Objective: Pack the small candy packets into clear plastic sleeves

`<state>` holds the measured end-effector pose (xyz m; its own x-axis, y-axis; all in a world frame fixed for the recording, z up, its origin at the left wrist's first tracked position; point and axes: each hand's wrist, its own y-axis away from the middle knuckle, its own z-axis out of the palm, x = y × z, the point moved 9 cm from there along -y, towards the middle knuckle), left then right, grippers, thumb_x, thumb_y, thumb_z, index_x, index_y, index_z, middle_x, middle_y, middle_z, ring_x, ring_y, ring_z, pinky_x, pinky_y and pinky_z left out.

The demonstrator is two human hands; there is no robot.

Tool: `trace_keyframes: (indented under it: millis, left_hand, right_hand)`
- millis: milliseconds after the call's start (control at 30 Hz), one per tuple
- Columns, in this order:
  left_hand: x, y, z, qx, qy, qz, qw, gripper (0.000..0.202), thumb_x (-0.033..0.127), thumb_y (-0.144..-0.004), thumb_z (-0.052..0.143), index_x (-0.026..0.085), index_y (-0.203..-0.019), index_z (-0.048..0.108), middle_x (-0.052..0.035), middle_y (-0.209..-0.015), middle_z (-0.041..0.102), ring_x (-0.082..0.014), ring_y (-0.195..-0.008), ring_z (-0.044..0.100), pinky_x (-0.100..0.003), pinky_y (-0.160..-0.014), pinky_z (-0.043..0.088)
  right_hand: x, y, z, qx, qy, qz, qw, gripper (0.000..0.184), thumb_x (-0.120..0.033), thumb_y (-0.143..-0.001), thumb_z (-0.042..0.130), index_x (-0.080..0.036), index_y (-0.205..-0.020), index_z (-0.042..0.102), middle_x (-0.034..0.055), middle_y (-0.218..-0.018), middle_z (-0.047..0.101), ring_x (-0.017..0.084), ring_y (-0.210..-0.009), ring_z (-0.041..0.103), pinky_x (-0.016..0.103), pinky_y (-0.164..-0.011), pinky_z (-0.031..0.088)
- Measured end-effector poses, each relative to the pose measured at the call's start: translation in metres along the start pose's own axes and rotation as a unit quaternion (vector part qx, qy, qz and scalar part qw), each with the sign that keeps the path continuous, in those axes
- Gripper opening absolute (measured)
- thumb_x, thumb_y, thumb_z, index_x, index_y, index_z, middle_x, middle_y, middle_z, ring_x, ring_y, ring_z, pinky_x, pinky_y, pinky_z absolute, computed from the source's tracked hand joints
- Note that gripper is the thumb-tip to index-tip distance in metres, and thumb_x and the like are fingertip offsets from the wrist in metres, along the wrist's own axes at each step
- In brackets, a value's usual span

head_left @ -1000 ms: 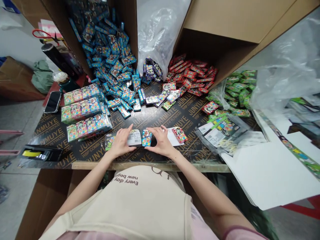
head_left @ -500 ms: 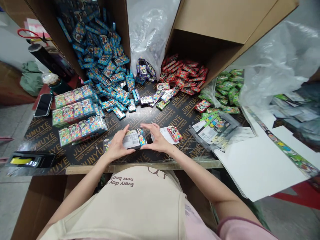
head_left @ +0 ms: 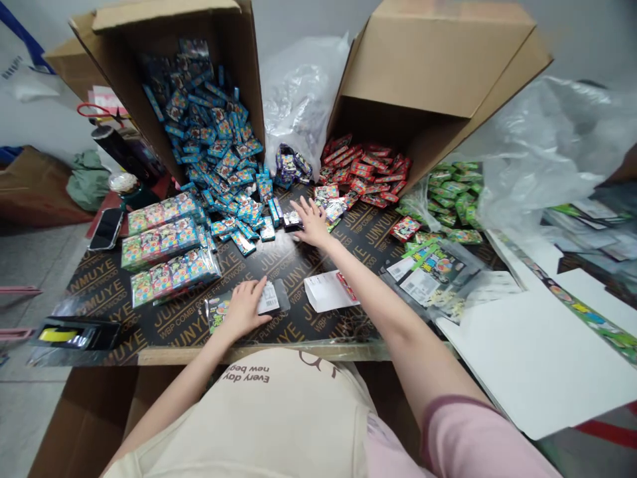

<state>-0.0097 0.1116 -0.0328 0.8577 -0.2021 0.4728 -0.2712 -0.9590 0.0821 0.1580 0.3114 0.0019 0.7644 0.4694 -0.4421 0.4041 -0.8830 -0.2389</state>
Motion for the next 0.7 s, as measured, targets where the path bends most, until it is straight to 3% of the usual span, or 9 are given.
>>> trace_keyframes:
  millis: [100,200,267,333,367,433,500,600,700]
  left_hand:
    - [-0.007,-0.001,-0.007,0.040,0.056,-0.028,0.997,0.086,0.043,-0.058,0.082,0.022,-0.134,0.049,-0.0146,-0.129,0.053,-0.0341,-0.121,0.047,-0.051,-0.102,0.035]
    - [-0.023,-0.003,-0.026,0.142,0.236,-0.101,0.956,0.071,0.049,-0.064,0.077,0.020,-0.126,0.057,-0.0132,-0.124,0.057,-0.0289,-0.116,0.052,-0.046,-0.101,0.038]
    - [-0.033,-0.007,-0.024,0.166,0.410,-0.167,0.881,0.061,0.054,-0.069,0.071,0.018,-0.117,0.063,-0.0118,-0.113,0.064,-0.0246,-0.103,0.060,-0.040,-0.091,0.045]
    - [-0.033,-0.014,-0.013,0.155,0.562,-0.221,0.782,0.054,0.058,-0.068,0.069,0.015,-0.101,0.070,-0.0100,-0.098,0.070,-0.0205,-0.086,0.064,-0.034,-0.080,0.048]
    - [-0.030,-0.017,-0.009,0.150,0.611,-0.237,0.740,0.051,0.057,-0.065,0.071,0.014,-0.091,0.072,-0.0087,-0.089,0.071,-0.0183,-0.079,0.063,-0.031,-0.075,0.048]
    - [-0.026,-0.021,-0.007,0.157,0.654,-0.252,0.696,0.042,0.051,-0.058,0.078,0.012,-0.074,0.072,-0.0055,-0.073,0.070,-0.0144,-0.067,0.060,-0.027,-0.069,0.046]
    - [-0.022,-0.021,-0.008,0.158,0.661,-0.256,0.687,0.036,0.045,-0.055,0.081,0.012,-0.067,0.071,-0.0030,-0.065,0.068,-0.0125,-0.061,0.057,-0.026,-0.066,0.044]
    - [-0.016,-0.019,-0.004,0.123,0.659,-0.251,0.698,0.034,0.043,-0.055,0.081,0.012,-0.062,0.070,-0.0012,-0.058,0.065,-0.0116,-0.056,0.054,-0.025,-0.062,0.043]
    - [-0.012,-0.018,-0.002,0.079,0.629,-0.222,0.741,0.037,0.047,-0.059,0.078,0.012,-0.061,0.069,-0.0008,-0.057,0.062,-0.0115,-0.055,0.052,-0.026,-0.061,0.043]
  right_hand:
    - [0.001,-0.014,0.009,-0.031,-0.026,-0.025,0.999,0.045,-0.022,-0.081,0.058,-0.014,-0.125,0.056,0.0175,-0.124,0.060,0.037,-0.121,0.047,0.062,-0.104,0.020]
    - [-0.027,0.012,0.012,-0.013,-0.172,-0.009,0.985,0.026,-0.031,-0.088,0.051,-0.015,-0.102,0.065,0.0106,-0.097,0.068,0.028,-0.096,0.060,0.047,-0.094,0.040]
    - [-0.052,0.044,0.022,-0.034,-0.324,0.034,0.945,0.032,-0.042,-0.090,0.047,-0.016,-0.092,0.066,0.0059,-0.083,0.067,0.023,-0.080,0.061,0.038,-0.077,0.048]
    - [-0.077,0.078,0.035,-0.079,-0.428,0.077,0.897,0.039,-0.050,-0.091,0.045,-0.017,-0.092,0.065,0.0034,-0.079,0.065,0.021,-0.073,0.060,0.034,-0.069,0.050]
    - [-0.088,0.093,0.037,-0.097,-0.448,0.089,0.884,0.040,-0.052,-0.091,0.044,-0.018,-0.094,0.065,0.0030,-0.080,0.066,0.020,-0.072,0.060,0.034,-0.068,0.050]
    - [-0.099,0.114,0.029,-0.096,-0.430,0.086,0.894,0.041,-0.054,-0.089,0.048,-0.020,-0.105,0.064,0.0042,-0.091,0.067,0.021,-0.080,0.062,0.036,-0.076,0.051]
    - [-0.103,0.122,0.008,-0.062,-0.369,0.038,0.927,0.056,-0.056,-0.080,0.062,-0.022,-0.125,0.055,0.0088,-0.117,0.062,0.027,-0.104,0.058,0.044,-0.092,0.046]
    - [-0.113,0.125,-0.018,-0.050,-0.295,-0.066,0.952,0.094,-0.051,-0.065,0.078,-0.027,-0.144,0.033,0.0121,-0.149,0.035,0.033,-0.136,0.034,0.053,-0.110,0.028]
    - [-0.125,0.126,-0.022,-0.086,-0.271,-0.144,0.948,0.084,-0.037,-0.069,0.074,-0.030,-0.143,0.035,0.0094,-0.144,0.044,0.032,-0.135,0.035,0.053,-0.110,0.027]
